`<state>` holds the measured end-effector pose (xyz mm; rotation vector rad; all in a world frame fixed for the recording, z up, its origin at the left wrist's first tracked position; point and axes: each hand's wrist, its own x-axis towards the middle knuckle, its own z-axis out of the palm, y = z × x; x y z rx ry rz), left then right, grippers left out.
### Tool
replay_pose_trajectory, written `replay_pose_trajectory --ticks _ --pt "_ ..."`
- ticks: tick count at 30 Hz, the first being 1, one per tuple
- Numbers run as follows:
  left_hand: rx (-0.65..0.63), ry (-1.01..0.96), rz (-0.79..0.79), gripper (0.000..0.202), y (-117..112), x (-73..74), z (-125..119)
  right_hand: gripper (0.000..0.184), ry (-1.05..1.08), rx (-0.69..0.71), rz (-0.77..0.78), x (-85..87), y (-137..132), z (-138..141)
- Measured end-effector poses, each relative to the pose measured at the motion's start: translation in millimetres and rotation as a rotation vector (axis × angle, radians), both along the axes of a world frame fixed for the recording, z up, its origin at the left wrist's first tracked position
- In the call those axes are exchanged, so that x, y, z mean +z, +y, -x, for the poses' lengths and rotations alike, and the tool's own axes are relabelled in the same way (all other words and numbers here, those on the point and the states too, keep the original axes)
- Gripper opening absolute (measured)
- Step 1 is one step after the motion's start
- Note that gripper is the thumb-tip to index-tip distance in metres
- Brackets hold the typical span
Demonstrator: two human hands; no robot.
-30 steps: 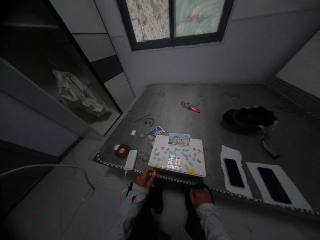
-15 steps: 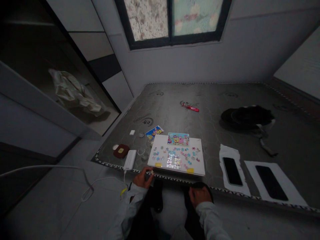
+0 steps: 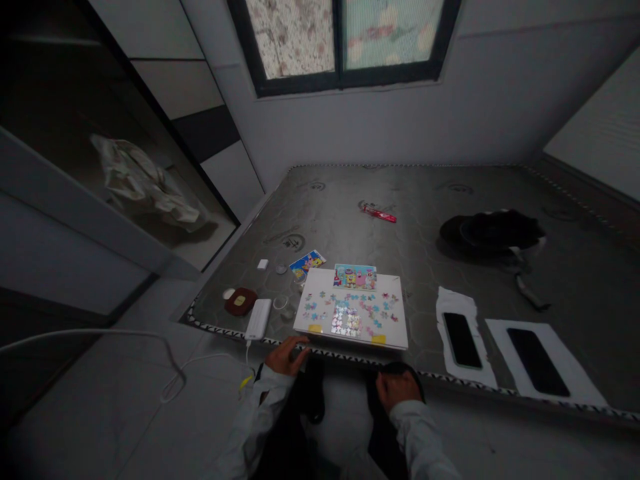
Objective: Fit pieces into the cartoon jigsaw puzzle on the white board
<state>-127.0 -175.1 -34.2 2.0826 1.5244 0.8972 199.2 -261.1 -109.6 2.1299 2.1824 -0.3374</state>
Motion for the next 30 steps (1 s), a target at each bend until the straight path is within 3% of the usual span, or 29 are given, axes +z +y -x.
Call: replay_pose_trajectory --ticks 4,11,20,30 --pt "-0.028 0.009 -0.016 0.019 -0.7 1.9 0.0 0.048 -0.004 0.007 0.0 0.6 0.3 0.2" --pt "-0.014 0.047 0.113 0.021 -3.0 8.4 -0.9 0.05 -0.017 0.005 -0.003 2.5 -0.4 1.3" --pt "-0.052 -0.014 -0.021 0.024 -2.8 -1.5 -2.2 0.05 -0.026 -0.004 -0.006 0.0 -0.6 -0.3" --pt "0.029 0.111 0.147 0.014 -5.0 -0.8 -1.3 0.05 -0.015 0.002 0.0 -2.9 -0.5 -1.1"
